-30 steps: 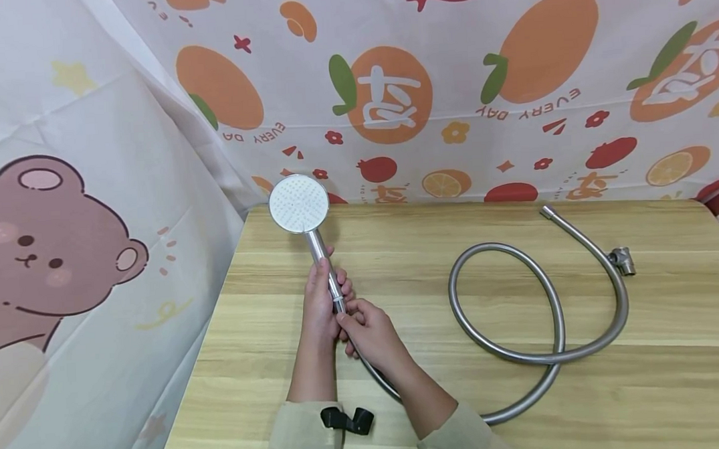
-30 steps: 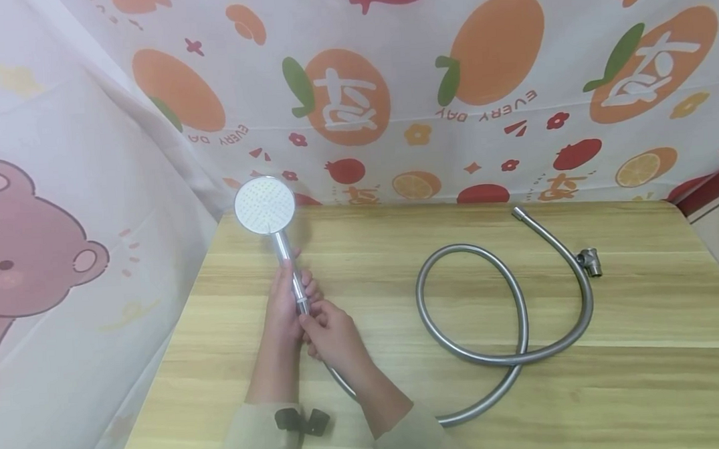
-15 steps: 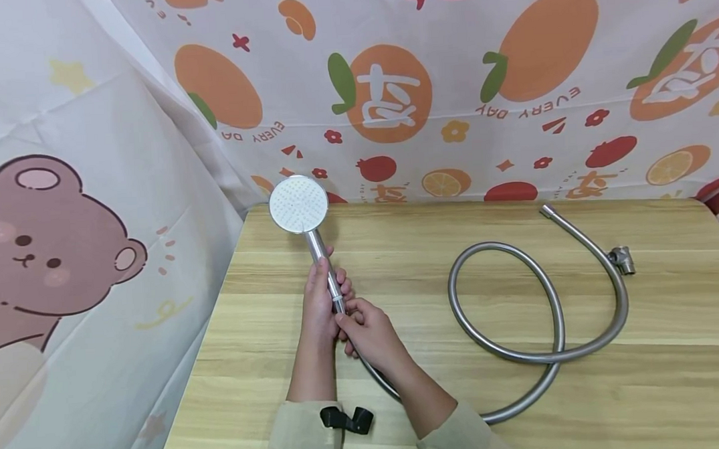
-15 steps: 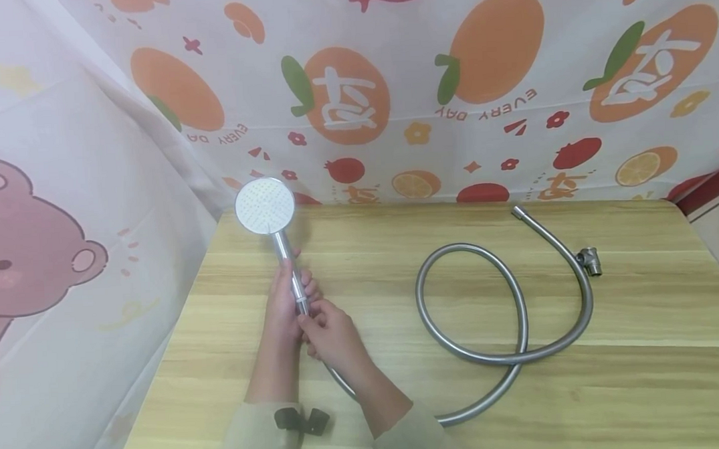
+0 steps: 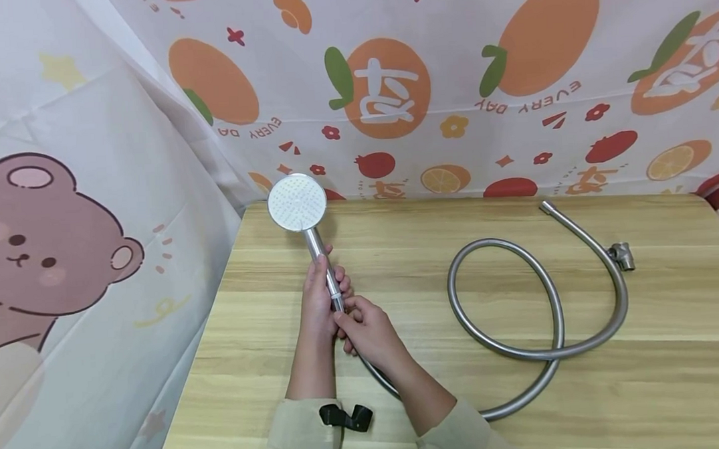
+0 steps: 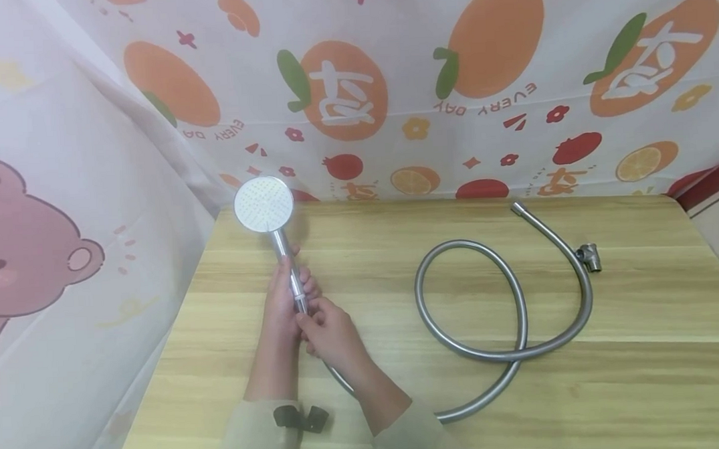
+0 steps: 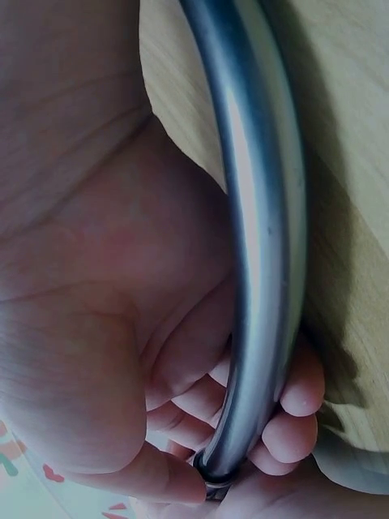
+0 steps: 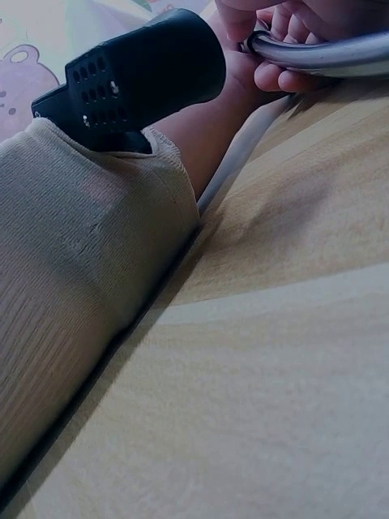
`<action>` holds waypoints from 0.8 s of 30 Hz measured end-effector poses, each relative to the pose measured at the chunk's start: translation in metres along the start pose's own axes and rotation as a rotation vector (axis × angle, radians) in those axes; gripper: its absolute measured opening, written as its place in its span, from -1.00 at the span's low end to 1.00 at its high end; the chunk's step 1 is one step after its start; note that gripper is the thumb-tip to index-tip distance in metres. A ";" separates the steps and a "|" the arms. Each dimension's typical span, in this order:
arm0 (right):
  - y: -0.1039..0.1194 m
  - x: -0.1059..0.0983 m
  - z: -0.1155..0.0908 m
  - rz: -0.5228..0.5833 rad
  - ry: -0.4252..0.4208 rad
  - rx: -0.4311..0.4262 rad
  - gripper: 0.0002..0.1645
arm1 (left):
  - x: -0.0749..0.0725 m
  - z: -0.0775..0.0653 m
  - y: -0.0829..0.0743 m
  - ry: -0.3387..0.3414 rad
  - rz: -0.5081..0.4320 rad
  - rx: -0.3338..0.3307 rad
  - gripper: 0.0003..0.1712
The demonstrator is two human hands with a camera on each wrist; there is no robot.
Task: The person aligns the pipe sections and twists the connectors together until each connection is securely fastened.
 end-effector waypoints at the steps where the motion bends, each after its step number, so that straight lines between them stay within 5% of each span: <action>1: 0.000 0.000 0.000 -0.001 0.001 0.001 -0.67 | 0.000 0.000 0.000 -0.001 -0.001 0.000 -0.28; 24: -0.001 0.000 0.001 -0.019 -0.009 0.015 -0.64 | 0.000 0.000 0.000 0.003 0.002 0.001 -0.28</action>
Point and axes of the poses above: each hand's wrist, its own z-axis towards the middle knuckle, its own x-axis out of the palm, y = z × x, the point moved 10 cm from there along z, towards the middle knuckle, and after that the axes turned 1 degree about y, right-handed, at the moved point
